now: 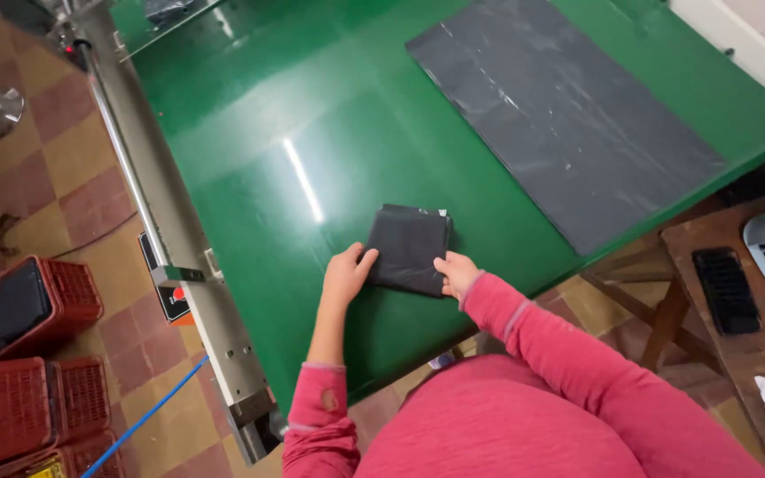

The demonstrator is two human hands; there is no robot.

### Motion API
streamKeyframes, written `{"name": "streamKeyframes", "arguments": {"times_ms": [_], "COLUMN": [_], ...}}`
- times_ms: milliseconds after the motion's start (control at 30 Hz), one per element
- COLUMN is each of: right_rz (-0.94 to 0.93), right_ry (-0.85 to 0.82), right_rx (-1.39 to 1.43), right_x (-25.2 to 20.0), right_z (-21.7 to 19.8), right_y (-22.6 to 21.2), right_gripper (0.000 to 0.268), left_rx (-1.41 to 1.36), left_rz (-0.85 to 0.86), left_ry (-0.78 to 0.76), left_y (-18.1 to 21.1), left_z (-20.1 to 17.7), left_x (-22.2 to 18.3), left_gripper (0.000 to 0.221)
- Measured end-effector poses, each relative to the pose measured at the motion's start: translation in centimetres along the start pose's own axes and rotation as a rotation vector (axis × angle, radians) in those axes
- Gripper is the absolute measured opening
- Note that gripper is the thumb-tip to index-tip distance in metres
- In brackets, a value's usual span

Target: Folding black plastic bags on a conveyor belt and stacking them in a crate.

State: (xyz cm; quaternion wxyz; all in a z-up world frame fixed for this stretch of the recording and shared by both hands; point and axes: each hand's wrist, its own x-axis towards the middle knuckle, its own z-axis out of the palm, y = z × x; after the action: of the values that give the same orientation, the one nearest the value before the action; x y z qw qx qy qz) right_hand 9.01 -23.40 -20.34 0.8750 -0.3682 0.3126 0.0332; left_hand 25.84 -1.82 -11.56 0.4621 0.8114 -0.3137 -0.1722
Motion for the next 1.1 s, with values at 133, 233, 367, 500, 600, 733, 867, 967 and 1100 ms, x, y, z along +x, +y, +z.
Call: {"name": "streamKeyframes", "arguments": {"times_ms": [133,233,367,500,600,733,867,967,1100], "right_rz": [0.157,0.064,-0.725,-1.183,-1.066,-0.947,-1.114,-0.920,-0.402], "right_ry": [0.036,0.012,-0.072,0.088,0.033,-0.081,-0.103,-0.073,-0.079], "right_rx": [0.071,-0.193,-1.263,-1.751,-1.817,-1.800,-1.620,-1.771,-1.694], "right_x": [-0.7,-5.8,-17.0,-19.6,-16.6,-11.5,-14.7,-16.1,-17.0], "right_z": [0.5,-0.9,-5.1,-11.6,-16.4,-21.5,-19.9,-25.2,-29.8], "right_y": [-1.6,-5.5,-15.5,-22.6,-24.1,-23.3,-28.8,-32.3,-37.4], "right_gripper": [0.016,0.018,0.055,0.078,0.073,0.054,0.058,0.053,0.033], "left_rx": [0.626,0.774,0.855,0.576,0.609,0.509,0.586,0.414,-0.052], "left_rz": [-0.042,-0.213,0.049,0.527,0.651,0.576,0.551,0.412,0.120], "left_ry": [0.109,0.187,0.344,-0.029,-0.166,-0.243,-0.179,-0.276,-0.370], "left_y": [5.4,9.9,17.8,25.9,25.6,23.9,22.1,25.3,27.3], "left_z": [1.5,2.7,6.7,16.2,22.9,27.1,27.6,25.1,21.3], "left_x": [-0.3,0.1,0.5,2.2,3.9,5.9,6.9,6.9,6.4], "left_gripper": [0.044,0.040,0.039,0.065,0.080,0.078,0.033,0.018,0.015]}}
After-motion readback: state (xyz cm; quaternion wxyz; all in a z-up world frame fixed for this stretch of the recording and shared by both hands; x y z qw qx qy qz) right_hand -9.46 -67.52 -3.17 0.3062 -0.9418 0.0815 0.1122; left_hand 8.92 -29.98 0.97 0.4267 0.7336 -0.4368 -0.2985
